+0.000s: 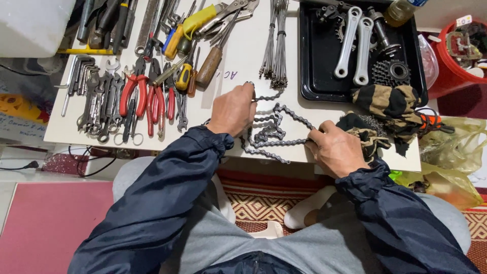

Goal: The person is cleaning a bicycle chain by wiping it with a cloth on a workbench.

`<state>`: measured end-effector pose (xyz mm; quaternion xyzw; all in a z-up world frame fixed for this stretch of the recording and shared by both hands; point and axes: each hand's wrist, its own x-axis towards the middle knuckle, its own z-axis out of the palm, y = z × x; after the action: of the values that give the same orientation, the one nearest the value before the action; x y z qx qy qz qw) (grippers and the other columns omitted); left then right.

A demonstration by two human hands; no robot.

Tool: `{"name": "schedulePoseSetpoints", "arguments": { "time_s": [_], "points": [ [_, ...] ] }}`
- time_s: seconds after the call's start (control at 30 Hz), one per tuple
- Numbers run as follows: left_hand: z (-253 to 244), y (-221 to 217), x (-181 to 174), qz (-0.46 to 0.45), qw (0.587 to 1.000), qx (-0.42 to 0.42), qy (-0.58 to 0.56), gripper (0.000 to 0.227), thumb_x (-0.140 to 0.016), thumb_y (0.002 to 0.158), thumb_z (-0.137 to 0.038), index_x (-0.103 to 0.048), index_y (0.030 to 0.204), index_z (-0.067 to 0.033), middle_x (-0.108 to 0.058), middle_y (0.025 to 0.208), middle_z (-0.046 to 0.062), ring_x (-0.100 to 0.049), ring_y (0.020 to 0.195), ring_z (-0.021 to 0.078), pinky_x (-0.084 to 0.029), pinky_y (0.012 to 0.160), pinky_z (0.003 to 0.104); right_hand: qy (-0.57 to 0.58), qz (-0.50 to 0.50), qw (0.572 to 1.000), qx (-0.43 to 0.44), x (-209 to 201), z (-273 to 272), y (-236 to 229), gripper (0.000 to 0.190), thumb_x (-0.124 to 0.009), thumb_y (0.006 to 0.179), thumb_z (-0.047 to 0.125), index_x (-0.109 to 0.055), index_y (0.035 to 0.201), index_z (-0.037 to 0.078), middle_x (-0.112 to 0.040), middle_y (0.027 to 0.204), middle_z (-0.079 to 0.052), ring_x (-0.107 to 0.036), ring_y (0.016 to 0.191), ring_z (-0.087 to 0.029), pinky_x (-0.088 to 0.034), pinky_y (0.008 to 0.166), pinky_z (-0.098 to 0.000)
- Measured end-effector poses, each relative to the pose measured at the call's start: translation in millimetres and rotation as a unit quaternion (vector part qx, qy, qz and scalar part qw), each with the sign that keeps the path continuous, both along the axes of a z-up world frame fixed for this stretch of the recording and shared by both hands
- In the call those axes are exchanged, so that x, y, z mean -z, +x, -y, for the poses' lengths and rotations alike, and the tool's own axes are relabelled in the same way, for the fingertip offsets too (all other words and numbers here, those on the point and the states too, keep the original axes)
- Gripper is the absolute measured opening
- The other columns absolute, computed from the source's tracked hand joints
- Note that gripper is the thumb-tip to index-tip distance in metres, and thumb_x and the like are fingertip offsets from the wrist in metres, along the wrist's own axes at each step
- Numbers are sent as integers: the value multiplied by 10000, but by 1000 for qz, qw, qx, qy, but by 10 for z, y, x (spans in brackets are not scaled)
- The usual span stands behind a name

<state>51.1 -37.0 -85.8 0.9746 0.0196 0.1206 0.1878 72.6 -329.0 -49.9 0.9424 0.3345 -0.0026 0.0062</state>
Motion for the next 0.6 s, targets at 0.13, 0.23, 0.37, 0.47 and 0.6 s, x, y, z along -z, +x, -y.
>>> {"name": "schedulePoseSetpoints", "arguments": {
  "time_s": [0.13,0.23,0.37,0.47,0.6],
  "points": [
    [-197,-62,110,-26,999,-31,-12,195,-615,887,-216,-538,1028,-106,-610,794,97,-721,763,381,-595,679,542,-7,6,1000,-4,51,16,26,139,-703,890,368,-676,990,276,-602,1018,12,-739,836,-280,-643,703,-431],
    [-378,-155,132,-3,998,-48,50,172,-646,821,-216,-591,919,-86,-592,749,115,-708,724,397,-598,629,530,-20,36,999,3,61,8,7,117,-681,897,390,-683,953,287,-608,984,25,-736,789,-246,-636,687,-391],
    [-530,-379,-265,-20,996,-72,47,162,-642,787,-203,-634,870,-64,-608,725,127,-703,700,412,-590,613,530,-39,47,998,17,66,11,-8,114,-671,891,384,-699,947,288,-628,973,32,-738,773,-236,-628,686,-379],
    [-602,-482,-320,-32,995,-92,25,179,-628,774,-202,-655,875,-58,-623,723,131,-704,699,416,-587,613,537,-23,50,998,10,-33,-84,16,149,-670,880,404,-702,965,286,-643,992,33,-743,776,-240,-629,681,-381],
    [-509,-565,-338,-93,987,-131,-7,252,-603,760,-249,-695,897,-58,-683,739,158,-724,739,421,-586,625,548,21,97,995,-23,-31,-203,109,267,-739,865,356,-679,1091,228,-638,949,-1,-747,765,-264,-635,709,-383]
  ]
}}
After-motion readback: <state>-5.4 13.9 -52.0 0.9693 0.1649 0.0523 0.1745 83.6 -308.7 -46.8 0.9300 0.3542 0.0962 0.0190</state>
